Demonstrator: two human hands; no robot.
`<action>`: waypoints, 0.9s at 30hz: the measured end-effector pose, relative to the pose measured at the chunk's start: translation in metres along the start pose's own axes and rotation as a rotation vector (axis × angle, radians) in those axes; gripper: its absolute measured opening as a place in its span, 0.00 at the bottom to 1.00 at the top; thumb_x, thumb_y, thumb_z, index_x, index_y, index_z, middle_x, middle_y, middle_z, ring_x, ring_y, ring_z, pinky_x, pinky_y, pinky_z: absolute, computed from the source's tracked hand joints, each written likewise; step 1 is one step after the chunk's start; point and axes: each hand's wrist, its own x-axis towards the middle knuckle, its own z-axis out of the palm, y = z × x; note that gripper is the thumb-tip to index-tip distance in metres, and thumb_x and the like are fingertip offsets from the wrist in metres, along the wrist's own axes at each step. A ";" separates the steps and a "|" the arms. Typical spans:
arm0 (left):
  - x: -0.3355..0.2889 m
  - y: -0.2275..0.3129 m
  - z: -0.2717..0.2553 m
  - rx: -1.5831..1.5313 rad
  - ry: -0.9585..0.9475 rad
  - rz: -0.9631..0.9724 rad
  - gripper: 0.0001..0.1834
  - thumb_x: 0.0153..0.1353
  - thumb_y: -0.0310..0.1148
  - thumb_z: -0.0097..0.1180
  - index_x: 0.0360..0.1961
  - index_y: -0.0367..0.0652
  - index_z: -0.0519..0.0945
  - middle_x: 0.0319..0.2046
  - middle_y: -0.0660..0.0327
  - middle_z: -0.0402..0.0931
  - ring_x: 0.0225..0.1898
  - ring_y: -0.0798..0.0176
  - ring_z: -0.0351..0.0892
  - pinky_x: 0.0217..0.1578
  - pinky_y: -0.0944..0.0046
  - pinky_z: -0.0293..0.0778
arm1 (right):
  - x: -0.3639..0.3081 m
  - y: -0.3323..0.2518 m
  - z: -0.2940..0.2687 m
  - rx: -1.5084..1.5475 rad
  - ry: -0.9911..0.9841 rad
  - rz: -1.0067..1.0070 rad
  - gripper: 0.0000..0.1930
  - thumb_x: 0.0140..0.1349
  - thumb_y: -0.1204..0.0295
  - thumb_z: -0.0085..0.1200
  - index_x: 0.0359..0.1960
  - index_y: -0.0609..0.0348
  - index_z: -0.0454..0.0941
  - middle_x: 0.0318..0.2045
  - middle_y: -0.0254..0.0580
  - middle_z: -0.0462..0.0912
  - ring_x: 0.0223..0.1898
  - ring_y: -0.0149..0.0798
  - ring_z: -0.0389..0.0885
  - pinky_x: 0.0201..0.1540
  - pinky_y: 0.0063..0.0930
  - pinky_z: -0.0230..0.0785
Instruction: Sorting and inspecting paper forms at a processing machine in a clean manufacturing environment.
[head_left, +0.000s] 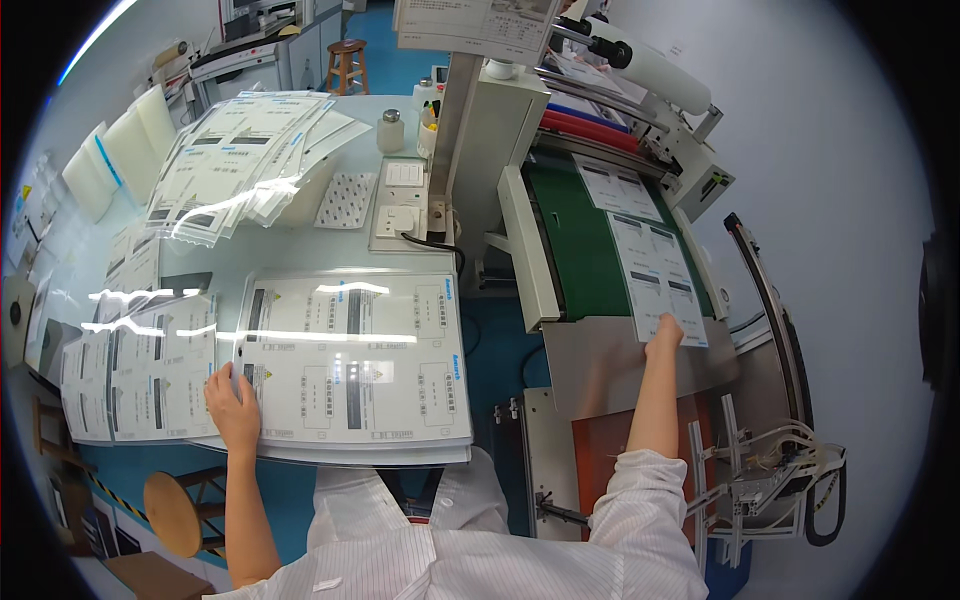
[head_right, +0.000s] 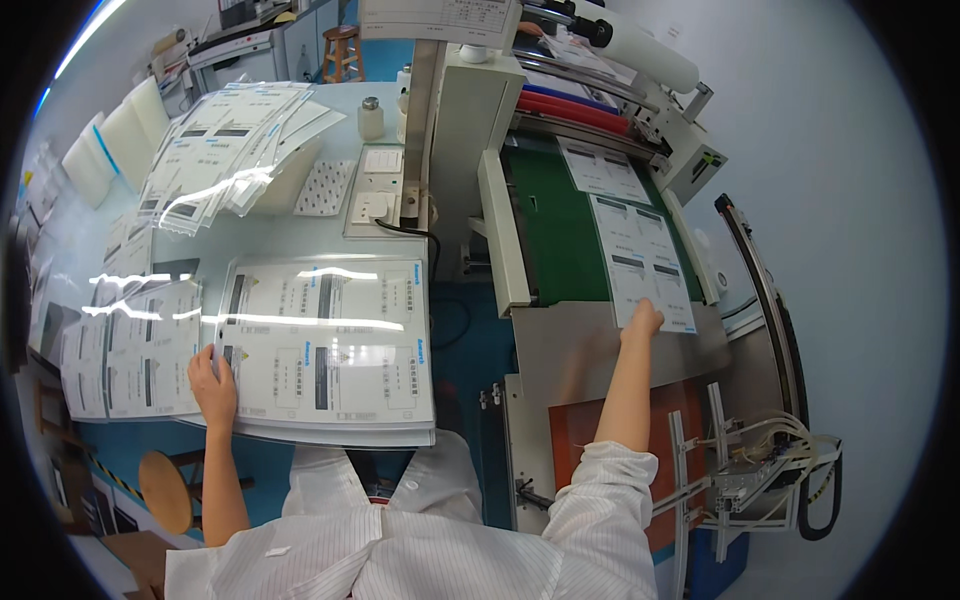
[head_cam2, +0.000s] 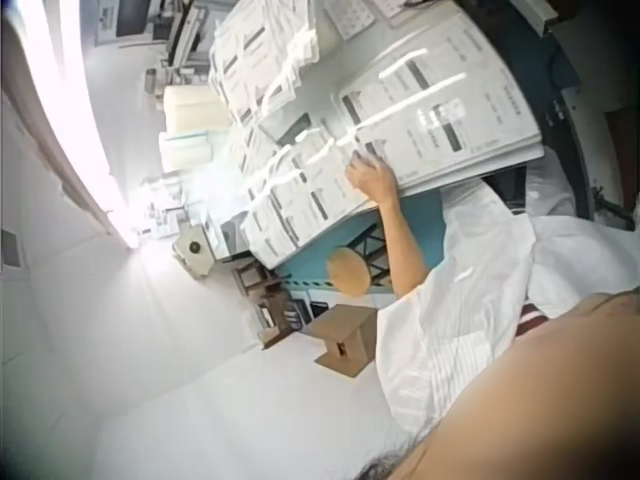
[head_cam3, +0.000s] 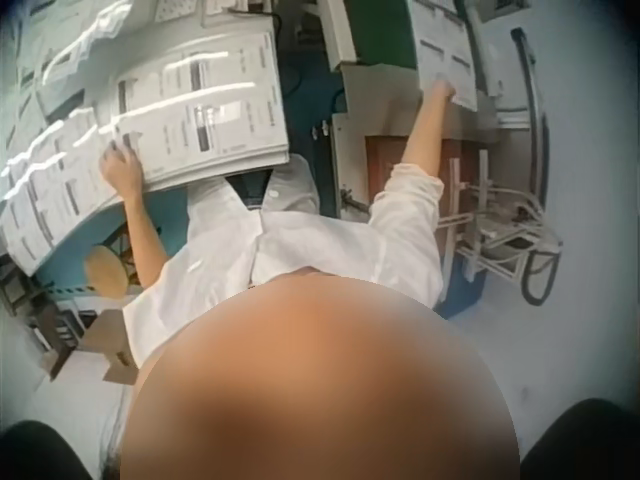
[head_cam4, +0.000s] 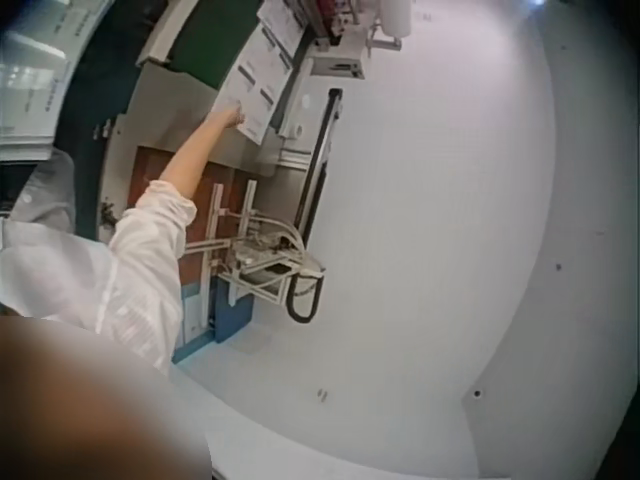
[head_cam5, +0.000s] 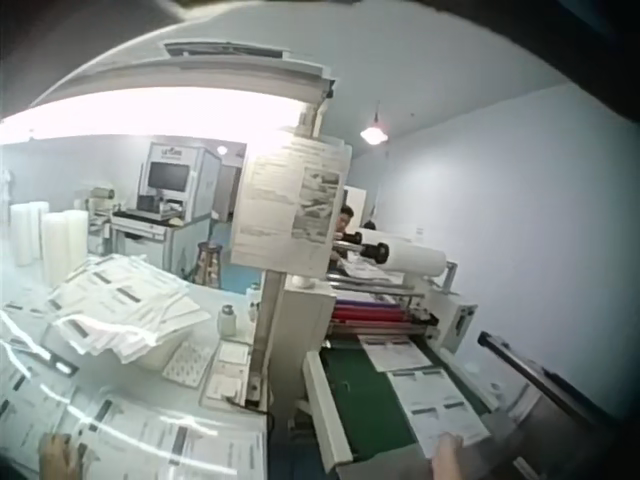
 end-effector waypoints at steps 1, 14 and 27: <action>-0.002 -0.002 -0.001 0.014 0.014 -0.001 0.16 0.62 0.29 0.49 0.50 0.34 0.74 0.47 0.49 0.73 0.51 0.46 0.69 0.54 0.54 0.65 | -0.009 0.009 0.005 -0.499 0.085 -0.197 0.31 0.56 0.69 0.50 0.63 0.61 0.61 0.62 0.57 0.63 0.64 0.56 0.63 0.62 0.54 0.57; -0.004 -0.010 0.004 0.026 -0.069 0.013 0.18 0.64 0.32 0.48 0.53 0.35 0.73 0.50 0.50 0.71 0.54 0.47 0.67 0.56 0.53 0.64 | -0.101 0.035 -0.043 -1.744 -0.249 -0.539 0.41 0.66 0.43 0.36 0.70 0.61 0.49 0.71 0.55 0.47 0.73 0.52 0.40 0.71 0.54 0.28; 0.004 -0.012 0.010 -0.002 -0.010 0.053 0.18 0.64 0.32 0.50 0.53 0.36 0.74 0.49 0.50 0.73 0.51 0.46 0.69 0.54 0.54 0.65 | -0.262 0.013 -0.110 -1.884 -0.675 -0.765 0.38 0.59 0.68 0.56 0.68 0.66 0.52 0.67 0.65 0.54 0.69 0.61 0.50 0.69 0.47 0.45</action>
